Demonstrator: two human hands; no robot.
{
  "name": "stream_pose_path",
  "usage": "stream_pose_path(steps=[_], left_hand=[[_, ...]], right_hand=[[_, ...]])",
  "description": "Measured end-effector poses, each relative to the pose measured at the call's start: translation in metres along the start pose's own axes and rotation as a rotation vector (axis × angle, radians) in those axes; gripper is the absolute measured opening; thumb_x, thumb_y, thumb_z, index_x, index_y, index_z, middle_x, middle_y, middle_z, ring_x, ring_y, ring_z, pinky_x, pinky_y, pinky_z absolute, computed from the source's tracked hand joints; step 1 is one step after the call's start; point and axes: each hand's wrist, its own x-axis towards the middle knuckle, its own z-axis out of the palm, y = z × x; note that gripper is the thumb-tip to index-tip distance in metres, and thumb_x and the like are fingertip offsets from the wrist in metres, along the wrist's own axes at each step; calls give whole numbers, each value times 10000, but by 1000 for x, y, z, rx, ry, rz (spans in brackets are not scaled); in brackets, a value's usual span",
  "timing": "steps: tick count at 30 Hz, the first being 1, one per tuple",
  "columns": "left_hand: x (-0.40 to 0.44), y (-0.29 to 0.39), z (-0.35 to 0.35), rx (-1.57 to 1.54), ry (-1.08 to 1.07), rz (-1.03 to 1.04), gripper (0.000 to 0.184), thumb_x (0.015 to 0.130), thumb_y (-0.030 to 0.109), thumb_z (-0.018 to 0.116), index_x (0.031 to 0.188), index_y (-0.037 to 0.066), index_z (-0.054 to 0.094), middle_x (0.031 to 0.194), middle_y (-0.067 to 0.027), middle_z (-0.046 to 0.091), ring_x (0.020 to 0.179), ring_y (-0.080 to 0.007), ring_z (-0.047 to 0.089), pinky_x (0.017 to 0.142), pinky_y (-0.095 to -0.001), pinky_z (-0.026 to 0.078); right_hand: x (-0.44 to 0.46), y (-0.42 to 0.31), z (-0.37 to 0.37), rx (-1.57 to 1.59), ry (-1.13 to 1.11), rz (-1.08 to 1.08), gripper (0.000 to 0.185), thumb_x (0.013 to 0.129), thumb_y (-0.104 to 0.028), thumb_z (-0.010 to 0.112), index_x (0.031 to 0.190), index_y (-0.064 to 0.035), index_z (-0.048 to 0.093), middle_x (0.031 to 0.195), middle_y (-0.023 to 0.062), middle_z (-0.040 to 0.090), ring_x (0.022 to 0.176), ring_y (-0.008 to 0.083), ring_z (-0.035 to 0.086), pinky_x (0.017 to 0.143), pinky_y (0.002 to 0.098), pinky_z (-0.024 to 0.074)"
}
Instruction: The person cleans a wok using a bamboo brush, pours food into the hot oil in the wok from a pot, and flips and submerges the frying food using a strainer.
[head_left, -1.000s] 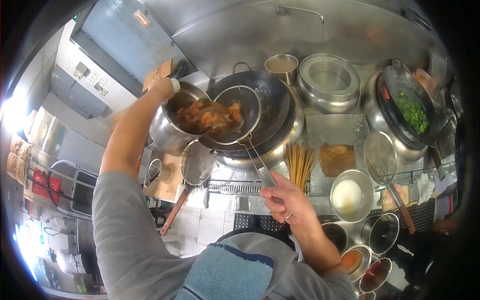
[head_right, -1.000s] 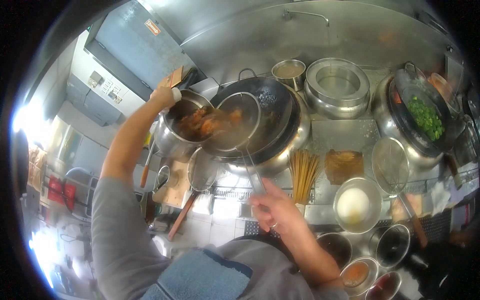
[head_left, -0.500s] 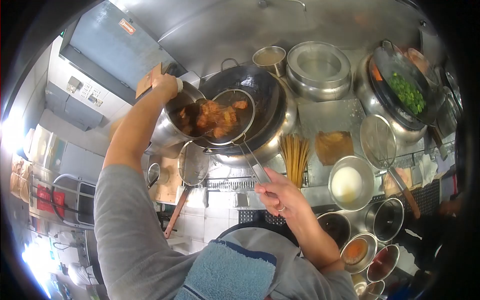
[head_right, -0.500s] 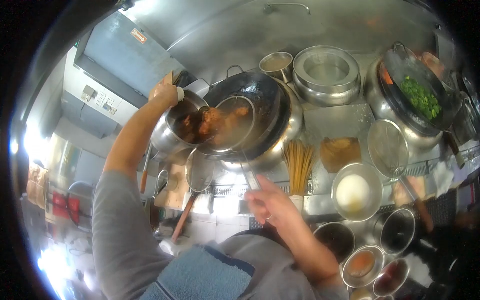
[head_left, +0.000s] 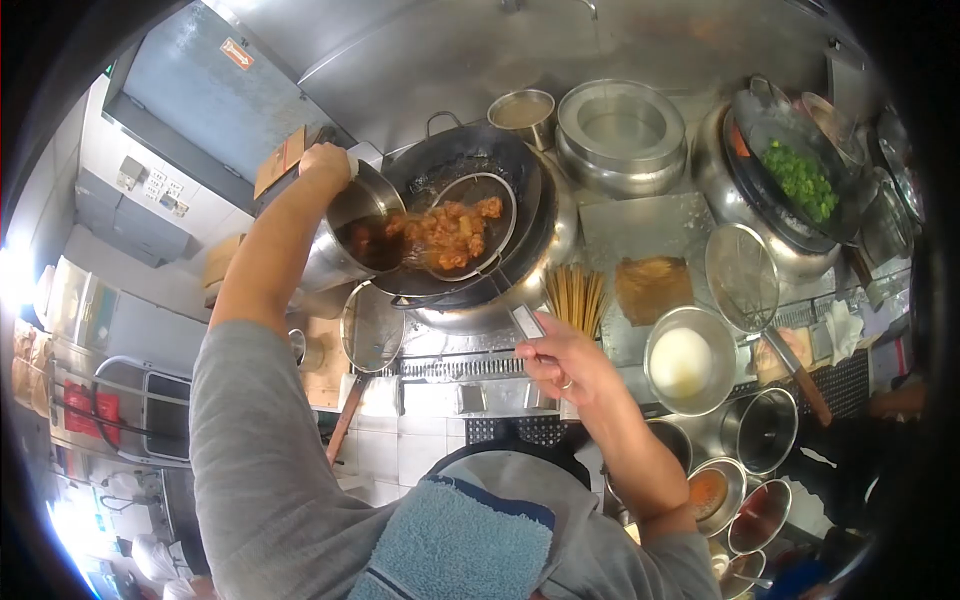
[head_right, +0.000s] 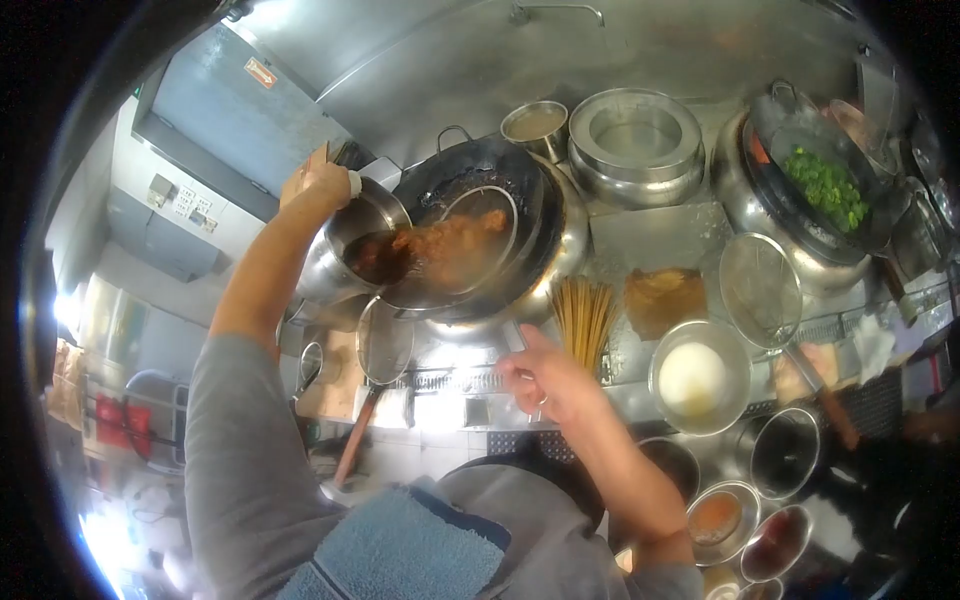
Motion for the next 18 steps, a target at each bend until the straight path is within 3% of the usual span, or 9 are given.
stream_pose_path(steps=[7, 10, 14, 16, 18], left_hand=[[-19, -42, 2, -187, -110, -143, 288, 796, 203, 651, 1058, 97, 704, 1097, -84, 681, 1031, -247, 652, 820, -363, 536], [3, -77, 40, -210, -116, -132, 304, 766, 196, 667, 1048, 90, 704, 1091, -93, 683, 1032, -256, 650, 832, -369, 526], [-16, -96, 55, -399, 4, -273, 343, 723, 195, 685, 1044, 75, 701, 1102, -107, 679, 1047, -271, 643, 856, -373, 515], [-4, -110, 72, -356, -73, -226, 379, 721, 216, 683, 1076, 82, 692, 1135, -115, 665, 1063, -272, 636, 865, -368, 512], [-18, -109, 59, -367, -73, -205, 389, 729, 223, 680, 1094, 87, 687, 1156, -117, 656, 1075, -273, 631, 870, -366, 511]], right_hand=[[17, -36, -1, -266, 34, -16, 297, 794, 15, 510, 1075, -27, 423, 747, 23, 523, 435, 38, 375, 306, 219, 262], [16, -68, 13, -370, 237, 15, 736, 767, 24, 523, 1432, -5, 206, 710, 53, 522, 435, 84, 404, 342, 240, 302], [40, -114, 0, -474, 215, 53, 669, 735, 60, 502, 1367, -10, 294, 738, 94, 531, 432, 65, 392, 315, 219, 248], [39, -135, 22, -559, 140, 120, 668, 730, 66, 488, 1366, -7, 301, 745, 103, 532, 433, 65, 389, 306, 218, 234], [27, -132, 62, -666, 319, 27, 752, 732, 56, 487, 1433, -21, 228, 752, 118, 535, 413, 53, 362, 291, 204, 213]])
